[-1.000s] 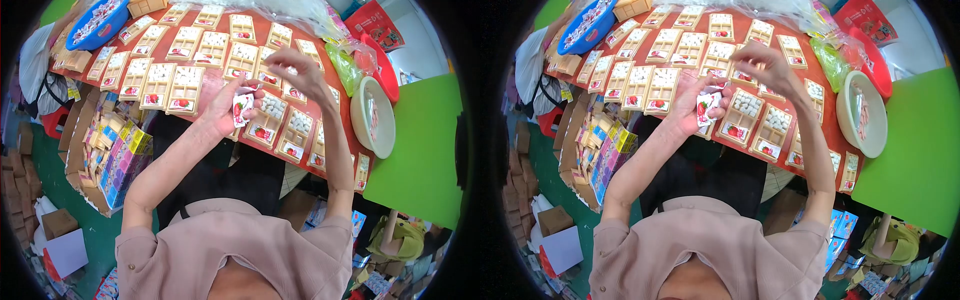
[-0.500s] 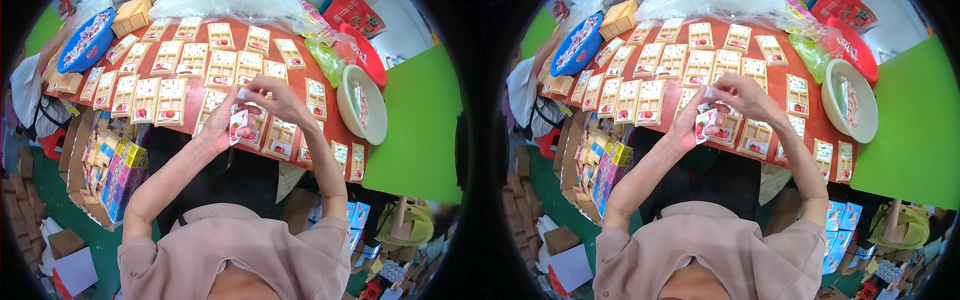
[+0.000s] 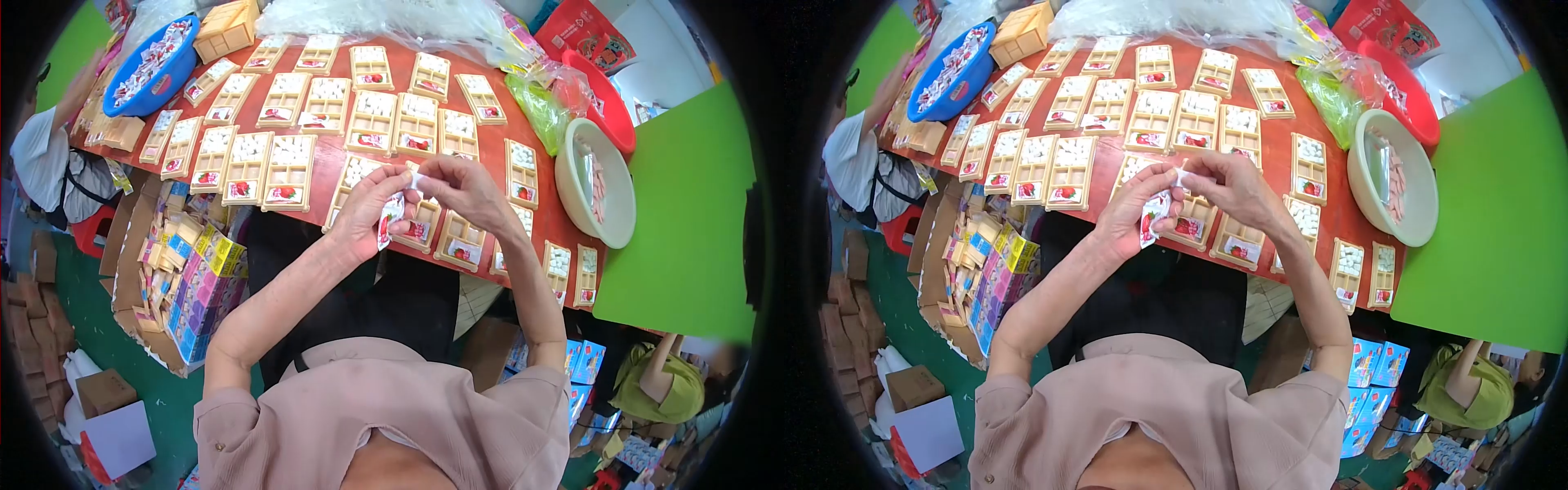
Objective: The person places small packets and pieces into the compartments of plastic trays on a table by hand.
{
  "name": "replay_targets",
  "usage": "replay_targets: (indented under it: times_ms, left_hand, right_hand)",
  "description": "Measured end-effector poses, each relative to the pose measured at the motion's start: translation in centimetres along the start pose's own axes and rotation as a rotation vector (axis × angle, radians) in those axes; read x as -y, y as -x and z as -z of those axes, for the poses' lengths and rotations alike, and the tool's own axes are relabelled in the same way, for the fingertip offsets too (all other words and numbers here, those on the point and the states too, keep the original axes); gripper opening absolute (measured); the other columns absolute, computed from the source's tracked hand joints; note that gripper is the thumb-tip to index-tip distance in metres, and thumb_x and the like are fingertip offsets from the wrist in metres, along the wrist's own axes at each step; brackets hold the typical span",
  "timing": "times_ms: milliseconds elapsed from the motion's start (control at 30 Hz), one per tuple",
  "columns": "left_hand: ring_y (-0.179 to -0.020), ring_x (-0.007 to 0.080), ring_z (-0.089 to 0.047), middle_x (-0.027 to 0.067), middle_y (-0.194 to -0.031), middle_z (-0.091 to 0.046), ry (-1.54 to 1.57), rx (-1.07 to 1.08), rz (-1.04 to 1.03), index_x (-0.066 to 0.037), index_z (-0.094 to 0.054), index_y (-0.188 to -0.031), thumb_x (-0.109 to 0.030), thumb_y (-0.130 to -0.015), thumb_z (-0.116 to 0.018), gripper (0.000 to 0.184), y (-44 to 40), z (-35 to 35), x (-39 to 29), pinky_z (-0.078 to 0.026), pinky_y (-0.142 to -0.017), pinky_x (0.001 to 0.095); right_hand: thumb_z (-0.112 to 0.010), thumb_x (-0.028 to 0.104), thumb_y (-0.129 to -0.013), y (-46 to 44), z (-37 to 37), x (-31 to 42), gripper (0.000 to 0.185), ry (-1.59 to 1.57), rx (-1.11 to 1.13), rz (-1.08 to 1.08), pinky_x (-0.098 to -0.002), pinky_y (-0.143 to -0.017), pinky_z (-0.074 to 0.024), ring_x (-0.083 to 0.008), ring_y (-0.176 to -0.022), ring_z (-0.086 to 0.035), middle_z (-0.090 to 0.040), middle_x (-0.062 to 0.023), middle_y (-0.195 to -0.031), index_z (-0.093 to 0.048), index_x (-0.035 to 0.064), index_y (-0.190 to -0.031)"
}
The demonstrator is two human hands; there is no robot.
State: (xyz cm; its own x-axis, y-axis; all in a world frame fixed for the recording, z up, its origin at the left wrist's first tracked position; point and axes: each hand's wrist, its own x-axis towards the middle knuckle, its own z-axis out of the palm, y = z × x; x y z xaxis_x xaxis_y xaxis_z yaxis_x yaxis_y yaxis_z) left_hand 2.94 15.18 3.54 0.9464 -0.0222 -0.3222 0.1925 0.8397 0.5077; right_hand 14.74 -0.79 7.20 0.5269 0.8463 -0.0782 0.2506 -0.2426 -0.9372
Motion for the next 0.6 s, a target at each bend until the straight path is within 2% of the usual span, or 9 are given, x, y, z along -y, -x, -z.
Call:
replay_targets:
  times_ms: [33,133,200,233,267,300,367,433,600]
  left_hand:
    - [-0.063,0.0136,-0.062,0.0074,-0.081,-0.064,0.030,0.001,0.008,-0.009,-0.054,-0.110,-0.016,-0.100,-0.058,0.013,0.4,-0.1,0.0,-0.041,-0.039,0.0211]
    - [-0.062,0.0154,-0.063,0.0097,-0.083,-0.065,0.142,0.027,0.041,-0.008,-0.055,-0.113,-0.024,-0.101,-0.056,0.020,1.1,0.2,0.2,-0.041,-0.039,0.0221]
    - [-0.058,0.0150,-0.063,0.0110,-0.085,-0.066,0.229,0.021,0.052,-0.007,-0.054,-0.113,-0.029,-0.102,-0.053,0.024,1.8,0.0,0.5,-0.042,-0.038,0.0233]
    - [-0.066,0.0201,-0.063,0.0111,-0.086,-0.064,0.242,0.030,0.082,-0.008,-0.056,-0.117,-0.035,-0.103,-0.052,0.031,2.0,0.2,0.8,-0.042,-0.040,0.0245]
    - [-0.065,0.0213,-0.064,0.0101,-0.087,-0.065,0.279,0.022,0.105,-0.008,-0.058,-0.112,-0.039,-0.102,-0.052,0.033,2.4,-0.1,1.2,-0.042,-0.040,0.0260]
    - [-0.064,0.0217,-0.064,0.0090,-0.086,-0.065,0.343,0.020,0.134,-0.009,-0.058,-0.109,-0.041,-0.102,-0.052,0.033,2.6,-0.1,1.8,-0.042,-0.039,0.0266]
    - [-0.061,0.0220,-0.066,0.0050,-0.083,-0.065,0.415,0.062,0.158,-0.010,-0.059,-0.101,-0.045,-0.101,-0.052,0.036,2.9,-0.1,2.9,-0.042,-0.038,0.0271]
    - [-0.059,0.0176,-0.065,0.0015,-0.080,-0.063,0.410,0.083,0.165,-0.012,-0.059,-0.099,-0.047,-0.101,-0.050,0.036,3.8,-0.1,3.2,-0.041,-0.039,0.0264]
    - [-0.061,0.0088,-0.058,-0.0029,-0.081,-0.060,0.446,0.034,0.161,-0.014,-0.059,-0.105,-0.044,-0.105,-0.043,0.034,6.0,1.1,4.7,-0.042,-0.040,0.0260]
  right_hand:
    - [-0.064,0.015,-0.095,0.4,-0.2,0.2,0.018,0.014,0.003,-0.031,-0.0243,-0.065,-0.0456,-0.0058,-0.072,-0.053,-0.060,0.0003,-0.079,-0.066,-0.0021,-0.102]
    - [-0.067,0.011,-0.092,1.9,-1.4,0.8,0.016,0.136,-0.172,0.123,-0.0248,-0.064,-0.0456,-0.0069,-0.071,-0.054,-0.061,-0.0007,-0.080,-0.066,-0.0011,-0.103]
    - [-0.069,0.005,-0.088,3.0,-2.2,1.8,0.016,0.293,-0.291,0.210,-0.0290,-0.064,-0.0486,-0.0122,-0.071,-0.059,-0.062,-0.0055,-0.084,-0.065,-0.0003,-0.103]
    - [-0.069,0.003,-0.087,3.4,-2.6,2.0,0.016,0.348,-0.326,0.235,-0.0303,-0.064,-0.0495,-0.0145,-0.071,-0.060,-0.062,-0.0069,-0.084,-0.065,-0.0002,-0.103]
    - [-0.069,0.002,-0.086,3.6,-3.2,2.2,0.016,0.399,-0.356,0.267,-0.0316,-0.065,-0.0503,-0.0168,-0.071,-0.062,-0.062,-0.0082,-0.085,-0.065,-0.0001,-0.102]
    - [-0.070,0.000,-0.083,3.8,-3.9,1.9,0.019,0.458,-0.366,0.354,-0.0345,-0.066,-0.0519,-0.0237,-0.076,-0.064,-0.061,-0.0102,-0.087,-0.065,0.0008,-0.102]
    - [-0.071,0.000,-0.081,4.2,-5.2,2.0,0.022,0.583,-0.350,0.443,-0.0351,-0.067,-0.0521,-0.0256,-0.080,-0.064,-0.062,-0.0101,-0.089,-0.066,0.0013,-0.102]
    - [-0.072,0.001,-0.079,4.6,-6.2,1.6,0.025,0.663,-0.345,0.510,-0.0364,-0.071,-0.0523,-0.0261,-0.086,-0.063,-0.065,-0.0097,-0.094,-0.067,0.0023,-0.104]
    - [-0.075,0.005,-0.078,6.1,-8.4,2.1,0.026,0.567,-0.284,0.464,-0.0372,-0.074,-0.0504,-0.0270,-0.086,-0.061,-0.067,-0.0100,-0.099,-0.070,0.0017,-0.102]
